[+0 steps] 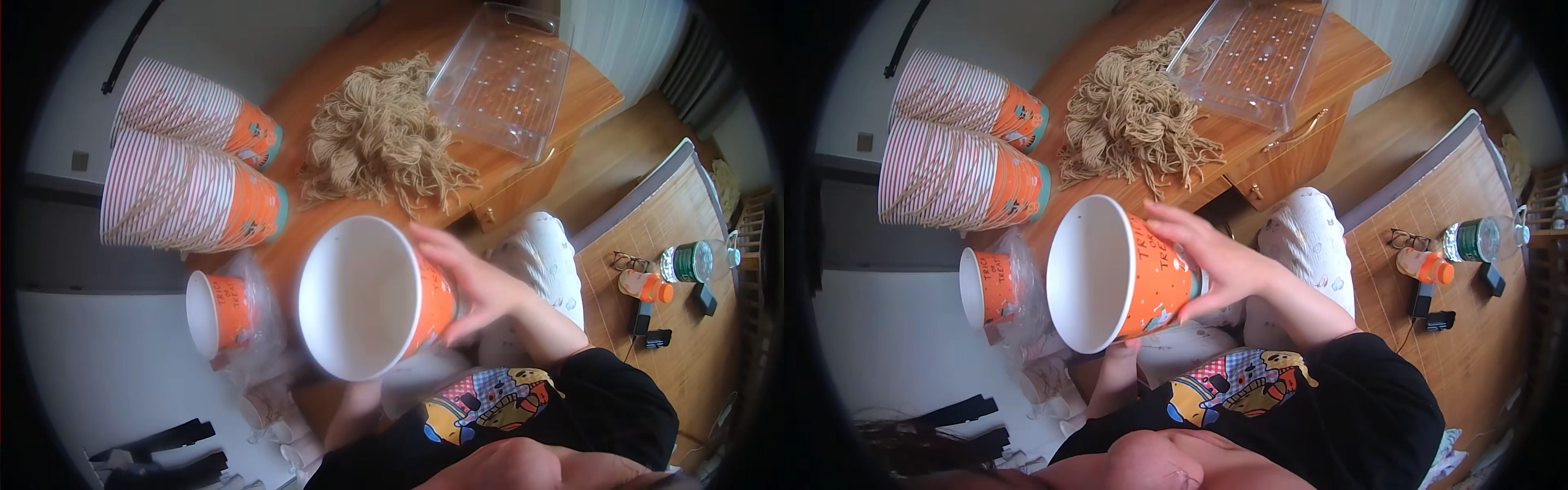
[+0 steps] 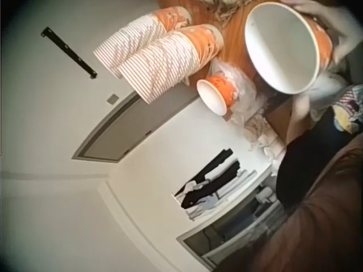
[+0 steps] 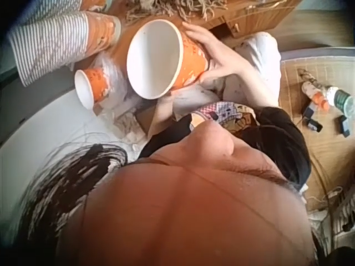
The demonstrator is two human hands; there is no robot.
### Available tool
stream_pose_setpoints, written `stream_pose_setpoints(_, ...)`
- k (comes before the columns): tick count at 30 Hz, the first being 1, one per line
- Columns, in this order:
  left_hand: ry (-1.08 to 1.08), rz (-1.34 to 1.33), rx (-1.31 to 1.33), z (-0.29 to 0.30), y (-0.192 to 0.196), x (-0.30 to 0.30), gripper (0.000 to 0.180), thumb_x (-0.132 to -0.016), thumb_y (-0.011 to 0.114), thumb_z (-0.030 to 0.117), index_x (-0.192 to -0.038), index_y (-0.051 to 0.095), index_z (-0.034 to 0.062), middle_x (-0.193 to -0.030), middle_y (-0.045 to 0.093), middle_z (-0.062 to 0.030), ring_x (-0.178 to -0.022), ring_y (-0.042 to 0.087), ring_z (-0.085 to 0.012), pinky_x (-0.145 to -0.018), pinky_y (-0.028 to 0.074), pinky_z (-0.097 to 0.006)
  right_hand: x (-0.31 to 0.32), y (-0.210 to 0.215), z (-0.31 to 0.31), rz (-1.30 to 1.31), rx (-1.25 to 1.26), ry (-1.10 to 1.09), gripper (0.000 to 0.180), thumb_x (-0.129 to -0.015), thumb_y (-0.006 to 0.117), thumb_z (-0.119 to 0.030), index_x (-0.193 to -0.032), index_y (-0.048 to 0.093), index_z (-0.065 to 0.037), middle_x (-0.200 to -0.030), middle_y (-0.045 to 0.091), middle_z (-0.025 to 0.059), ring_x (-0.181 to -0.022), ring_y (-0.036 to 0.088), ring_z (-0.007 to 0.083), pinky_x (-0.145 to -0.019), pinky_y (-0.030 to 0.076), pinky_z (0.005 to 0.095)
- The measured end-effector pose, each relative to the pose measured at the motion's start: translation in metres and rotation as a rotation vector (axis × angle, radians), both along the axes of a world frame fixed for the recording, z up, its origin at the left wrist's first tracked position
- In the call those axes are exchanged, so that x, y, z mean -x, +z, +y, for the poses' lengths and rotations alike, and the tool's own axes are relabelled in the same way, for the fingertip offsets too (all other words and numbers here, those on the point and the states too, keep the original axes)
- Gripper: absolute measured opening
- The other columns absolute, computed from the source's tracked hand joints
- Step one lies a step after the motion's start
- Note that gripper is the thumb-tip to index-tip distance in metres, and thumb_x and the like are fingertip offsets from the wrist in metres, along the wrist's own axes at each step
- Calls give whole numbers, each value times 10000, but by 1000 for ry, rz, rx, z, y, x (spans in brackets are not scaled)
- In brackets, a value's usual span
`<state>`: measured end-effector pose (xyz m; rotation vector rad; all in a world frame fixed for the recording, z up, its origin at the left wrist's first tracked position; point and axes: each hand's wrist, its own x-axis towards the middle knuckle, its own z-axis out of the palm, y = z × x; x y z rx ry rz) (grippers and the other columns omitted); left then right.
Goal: Thread twine through pre-drilled holes in paper buckets to attach handles and place components inside.
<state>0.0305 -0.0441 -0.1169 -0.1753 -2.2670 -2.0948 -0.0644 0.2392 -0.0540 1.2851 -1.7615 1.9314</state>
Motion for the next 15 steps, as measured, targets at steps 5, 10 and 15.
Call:
stream_pose_setpoints(5, 65, 0, -364, -50, -20, -27, 1015, -658, 829, 506, -1459, 346, 113, -1500, 369, -110, -1341, 388, -339, -1092, 376, -546, 6, -2, 20, -57, 104, -636, 499, -818, 723, -127, -1256, 530, 12, -1277, 553, 174, -1203, 531, 311, -1023, 411, 378)
stream_pose_setpoints(10, 165, 137, -307, -49, -18, -15, 976, -679, 805, 562, -1421, 403, 71, -1441, 439, -90, -1305, 425, -279, -1076, 379, -487, 17, -9, 24, -128, 53, -1027, 295, -778, 691, 50, -1052, 606, -17, -1020, 652, 88, -959, 605, 232, -873, 473, 329)
stream_pose_setpoints(15, 318, 323, -111, -43, 13, 20, 946, -663, 876, 496, -1368, 468, 15, -1338, 525, -87, -1212, 521, -215, -992, 447, -390, 19, -9, 12, -19, -54, -1030, 332, -750, 734, 24, -1059, 634, -44, -978, 672, 80, -934, 611, 262, -849, 486, 349)
